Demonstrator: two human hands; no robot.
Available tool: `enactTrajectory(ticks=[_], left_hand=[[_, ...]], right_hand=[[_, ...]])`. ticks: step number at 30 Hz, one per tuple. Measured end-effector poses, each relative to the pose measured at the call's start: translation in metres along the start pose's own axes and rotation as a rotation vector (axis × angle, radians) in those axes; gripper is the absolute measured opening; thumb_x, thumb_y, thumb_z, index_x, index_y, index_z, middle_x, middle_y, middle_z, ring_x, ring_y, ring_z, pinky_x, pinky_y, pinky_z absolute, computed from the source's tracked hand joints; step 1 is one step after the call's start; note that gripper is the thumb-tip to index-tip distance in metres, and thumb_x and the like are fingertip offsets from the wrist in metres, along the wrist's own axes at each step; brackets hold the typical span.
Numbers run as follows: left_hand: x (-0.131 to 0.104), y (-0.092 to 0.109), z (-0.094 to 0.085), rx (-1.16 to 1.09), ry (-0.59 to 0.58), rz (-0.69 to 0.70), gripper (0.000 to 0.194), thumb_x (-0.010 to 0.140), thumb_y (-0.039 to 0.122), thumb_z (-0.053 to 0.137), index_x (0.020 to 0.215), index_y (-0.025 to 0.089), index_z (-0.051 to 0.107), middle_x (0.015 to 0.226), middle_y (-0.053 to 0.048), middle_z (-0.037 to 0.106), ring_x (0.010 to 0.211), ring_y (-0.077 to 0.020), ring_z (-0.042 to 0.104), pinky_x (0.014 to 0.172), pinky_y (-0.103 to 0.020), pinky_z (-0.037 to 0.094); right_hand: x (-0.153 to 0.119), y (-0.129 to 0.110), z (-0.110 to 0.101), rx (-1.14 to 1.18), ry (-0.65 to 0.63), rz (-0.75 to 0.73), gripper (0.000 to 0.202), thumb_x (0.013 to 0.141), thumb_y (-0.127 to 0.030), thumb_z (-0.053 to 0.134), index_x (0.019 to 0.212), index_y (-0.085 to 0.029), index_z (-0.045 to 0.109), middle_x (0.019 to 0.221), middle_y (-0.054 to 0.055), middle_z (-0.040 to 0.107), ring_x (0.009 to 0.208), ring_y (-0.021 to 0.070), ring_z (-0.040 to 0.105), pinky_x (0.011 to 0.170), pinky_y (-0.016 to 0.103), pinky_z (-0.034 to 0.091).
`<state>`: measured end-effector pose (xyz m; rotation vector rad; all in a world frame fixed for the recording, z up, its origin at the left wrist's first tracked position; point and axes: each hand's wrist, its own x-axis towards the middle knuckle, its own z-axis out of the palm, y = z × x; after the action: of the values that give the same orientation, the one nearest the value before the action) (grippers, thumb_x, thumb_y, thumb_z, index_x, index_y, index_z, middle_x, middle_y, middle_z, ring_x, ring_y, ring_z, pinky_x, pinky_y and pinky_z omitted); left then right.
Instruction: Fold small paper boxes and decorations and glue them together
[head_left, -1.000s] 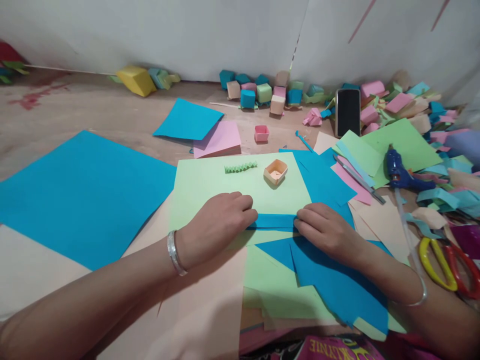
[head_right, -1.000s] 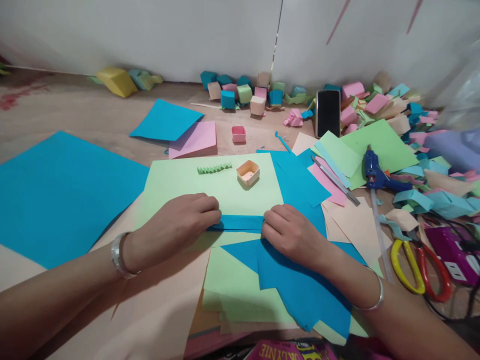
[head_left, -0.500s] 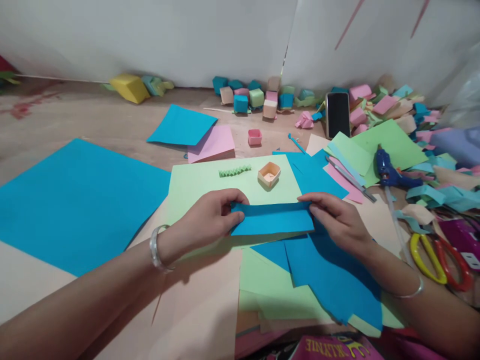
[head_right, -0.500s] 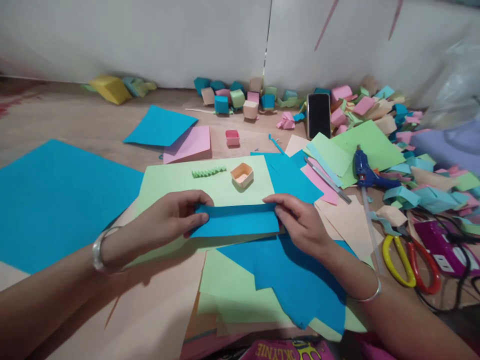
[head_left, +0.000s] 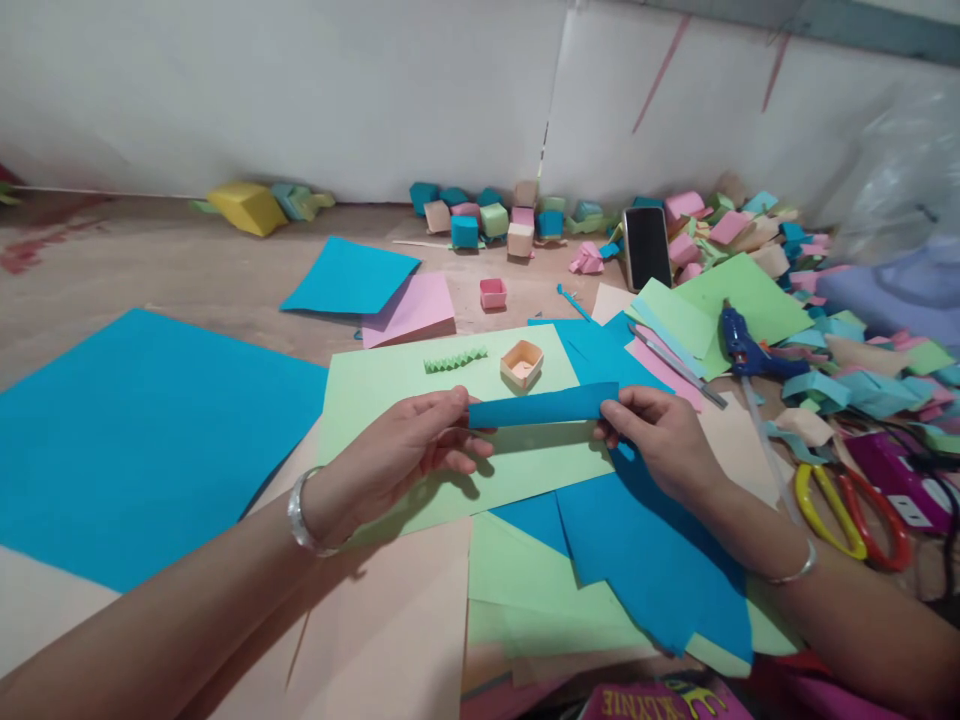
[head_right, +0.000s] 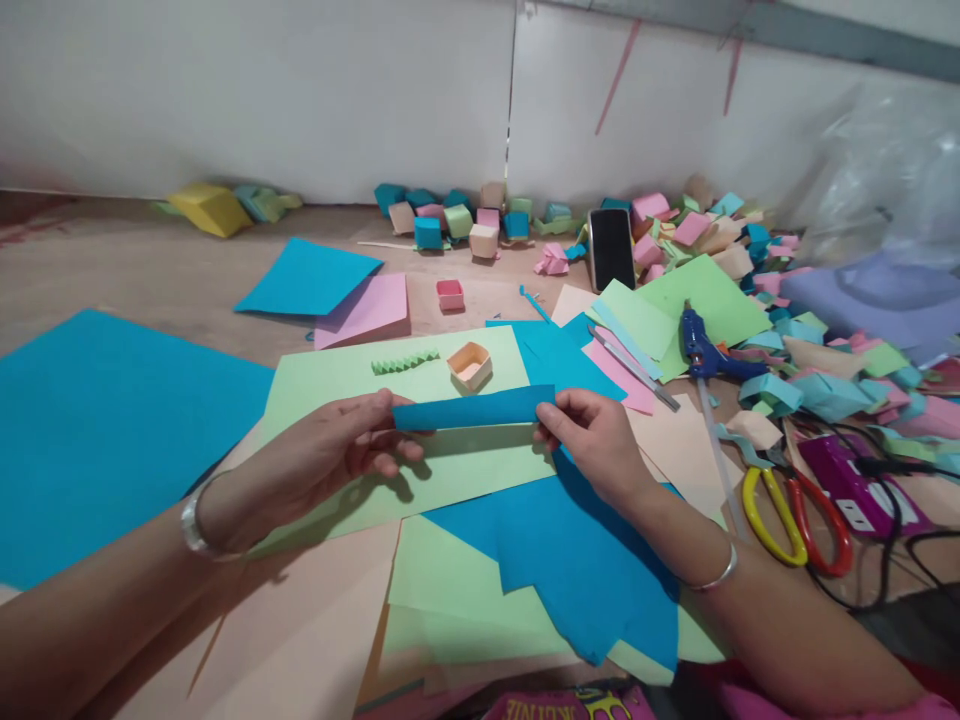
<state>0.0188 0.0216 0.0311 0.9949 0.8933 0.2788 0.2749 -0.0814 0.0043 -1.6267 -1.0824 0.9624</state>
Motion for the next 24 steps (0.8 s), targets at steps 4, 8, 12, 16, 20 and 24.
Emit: enactTrajectory(ticks=[4,8,12,16,20,24], left_hand=[[0.0001,0.0003,0.0037,0.185,0.077,0.065,0.028,0.077,0.039,0.071,0.076,0.014,0.059,0.083,-0.008,0.068,0.071,-0.0156,0.064,0.068,-0.031,0.057],[0.0004,-0.0009,0.0048,0.315,0.139,0.151,0.029,0.078,0.041,0.068,0.071,0.015,0.057,0.072,-0.002,0.062,0.057,-0.0101,0.055,0.056,-0.026,0.052],[0.0009,-0.002,0.0035,0.441,0.215,0.218,0.029,0.079,0.04,0.065,0.068,0.016,0.053,0.062,0.003,0.053,0.053,-0.0075,0.046,0.049,-0.02,0.041],[0.0007,-0.0038,0.0026,0.447,0.217,0.205,0.028,0.085,0.043,0.057,0.076,0.017,0.051,0.055,0.004,0.054,0.048,-0.0081,0.044,0.045,-0.018,0.036],[0.0004,-0.0054,0.0021,0.502,0.203,0.199,0.025,0.084,0.042,0.059,0.091,0.019,0.053,0.048,0.007,0.051,0.043,-0.0086,0.042,0.042,-0.018,0.033],[0.002,-0.0061,0.0004,0.635,0.207,0.27,0.023,0.082,0.04,0.059,0.087,0.018,0.056,0.053,0.005,0.054,0.047,-0.0099,0.046,0.044,-0.02,0.034]], right_hand=[[0.0015,0.0017,0.0024,0.055,0.001,0.043,0.031,0.08,-0.045,0.066,0.066,-0.018,0.057,0.061,0.004,0.067,0.052,0.0122,0.057,0.051,0.025,0.047],[0.0011,0.0046,0.0028,0.054,-0.026,0.053,0.033,0.08,-0.047,0.066,0.068,-0.018,0.058,0.063,0.004,0.067,0.052,0.0127,0.057,0.051,0.026,0.047],[0.001,0.0026,0.0017,-0.058,-0.029,-0.027,0.032,0.082,-0.045,0.063,0.064,-0.019,0.055,0.069,0.004,0.066,0.065,0.0166,0.061,0.058,0.028,0.047],[0.0002,-0.0009,-0.0004,-0.235,0.045,-0.23,0.034,0.08,-0.039,0.065,0.057,-0.02,0.049,0.081,0.005,0.064,0.088,0.0221,0.061,0.066,0.029,0.045],[-0.0007,0.0029,-0.0014,-0.245,-0.011,-0.093,0.034,0.083,-0.046,0.059,0.062,-0.021,0.048,0.052,-0.004,0.046,0.051,0.0121,0.045,0.048,0.026,0.033],[-0.0005,0.008,-0.0003,-0.428,-0.011,-0.196,0.036,0.083,-0.043,0.059,0.06,-0.02,0.044,0.054,-0.005,0.035,0.051,0.0094,0.032,0.048,0.025,0.026]])
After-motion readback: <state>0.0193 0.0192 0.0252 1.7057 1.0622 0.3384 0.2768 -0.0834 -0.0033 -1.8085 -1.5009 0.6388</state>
